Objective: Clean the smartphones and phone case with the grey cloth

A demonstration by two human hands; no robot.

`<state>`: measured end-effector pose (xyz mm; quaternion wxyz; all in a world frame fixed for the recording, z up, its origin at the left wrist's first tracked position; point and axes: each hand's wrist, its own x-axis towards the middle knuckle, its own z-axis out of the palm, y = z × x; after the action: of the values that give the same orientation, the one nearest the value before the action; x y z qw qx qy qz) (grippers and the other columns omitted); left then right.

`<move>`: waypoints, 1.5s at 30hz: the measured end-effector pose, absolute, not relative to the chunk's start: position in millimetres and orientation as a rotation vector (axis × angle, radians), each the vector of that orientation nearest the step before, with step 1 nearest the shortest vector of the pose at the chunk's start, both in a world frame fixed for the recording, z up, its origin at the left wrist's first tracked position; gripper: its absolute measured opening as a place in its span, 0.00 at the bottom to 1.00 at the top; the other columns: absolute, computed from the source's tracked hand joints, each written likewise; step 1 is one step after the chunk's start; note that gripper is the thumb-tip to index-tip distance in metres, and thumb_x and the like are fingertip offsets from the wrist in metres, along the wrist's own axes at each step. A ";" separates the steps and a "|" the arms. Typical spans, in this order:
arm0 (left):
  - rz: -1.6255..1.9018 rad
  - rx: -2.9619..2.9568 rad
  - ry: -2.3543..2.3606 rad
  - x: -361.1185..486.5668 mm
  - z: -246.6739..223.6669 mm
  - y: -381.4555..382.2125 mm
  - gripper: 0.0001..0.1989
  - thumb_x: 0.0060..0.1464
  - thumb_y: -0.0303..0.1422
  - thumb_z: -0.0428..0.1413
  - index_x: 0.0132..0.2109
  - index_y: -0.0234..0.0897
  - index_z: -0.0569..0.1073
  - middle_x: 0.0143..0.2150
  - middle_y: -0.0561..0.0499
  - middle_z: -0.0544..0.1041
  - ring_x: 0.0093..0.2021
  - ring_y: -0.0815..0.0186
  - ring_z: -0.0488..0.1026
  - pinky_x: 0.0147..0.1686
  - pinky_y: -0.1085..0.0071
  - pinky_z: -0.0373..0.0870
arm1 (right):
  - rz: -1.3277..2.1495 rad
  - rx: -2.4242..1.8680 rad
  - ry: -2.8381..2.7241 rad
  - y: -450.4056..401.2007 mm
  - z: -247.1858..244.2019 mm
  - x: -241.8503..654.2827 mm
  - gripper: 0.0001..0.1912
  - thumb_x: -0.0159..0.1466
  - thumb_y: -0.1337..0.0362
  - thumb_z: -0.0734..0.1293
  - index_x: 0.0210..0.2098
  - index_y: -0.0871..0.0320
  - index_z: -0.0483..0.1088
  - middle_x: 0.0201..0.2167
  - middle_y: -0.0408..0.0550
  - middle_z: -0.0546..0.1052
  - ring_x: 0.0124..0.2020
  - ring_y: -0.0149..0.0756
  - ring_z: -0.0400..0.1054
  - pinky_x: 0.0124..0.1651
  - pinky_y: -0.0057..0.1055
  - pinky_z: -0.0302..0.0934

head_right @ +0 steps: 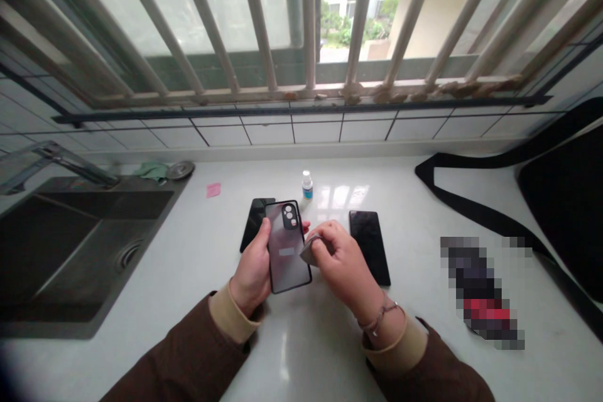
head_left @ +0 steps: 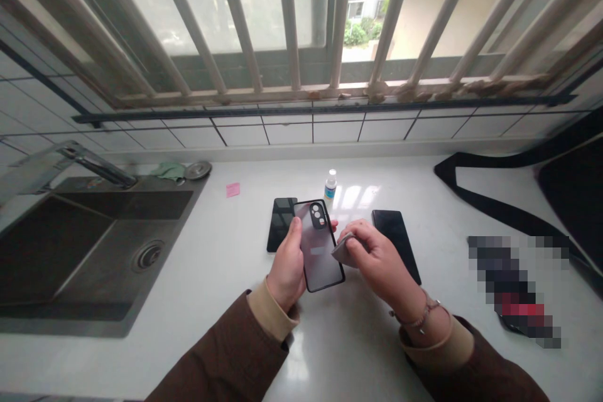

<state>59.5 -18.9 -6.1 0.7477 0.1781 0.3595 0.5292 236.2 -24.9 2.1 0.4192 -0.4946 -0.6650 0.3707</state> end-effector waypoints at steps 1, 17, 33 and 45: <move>1.168 0.407 0.784 59.6 -7.0 -18.6 0.28 0.70 0.52 0.53 0.56 0.31 0.81 0.55 0.37 0.84 0.60 0.48 0.79 0.62 0.53 0.73 | 0.951 -1.252 -1.725 -24.6 2.1 234.9 0.11 0.71 0.64 0.63 0.36 0.54 0.77 0.39 0.48 0.81 0.43 0.41 0.76 0.50 0.37 0.69; 1.059 1.744 1.057 52.1 1.3 -30.1 0.15 0.64 0.34 0.61 0.57 0.44 0.82 0.64 0.39 0.77 0.69 0.46 0.68 0.75 0.47 0.53 | 1.091 -1.544 -1.755 -17.2 -10.7 235.7 0.12 0.71 0.63 0.63 0.37 0.56 0.79 0.34 0.47 0.83 0.35 0.40 0.75 0.38 0.33 0.64; 0.542 2.399 1.274 48.4 -18.5 -28.4 0.26 0.61 0.36 0.65 0.65 0.37 0.73 0.69 0.35 0.71 0.72 0.44 0.64 0.70 0.42 0.64 | 0.523 -1.652 -1.883 -18.6 -17.3 240.0 0.09 0.71 0.65 0.63 0.40 0.55 0.76 0.46 0.51 0.77 0.43 0.41 0.75 0.50 0.37 0.66; 0.509 2.528 1.421 54.4 -25.4 -24.7 0.24 0.66 0.36 0.61 0.65 0.30 0.72 0.70 0.29 0.70 0.74 0.43 0.62 0.71 0.42 0.64 | 0.361 -1.794 -1.895 -13.6 -4.5 250.6 0.10 0.68 0.66 0.61 0.30 0.54 0.67 0.30 0.46 0.74 0.33 0.39 0.67 0.37 0.35 0.53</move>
<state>54.4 -24.7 -25.4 0.0987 0.8544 0.4803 0.1720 250.6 -13.6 -4.5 0.2509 -0.6592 -0.6964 0.1325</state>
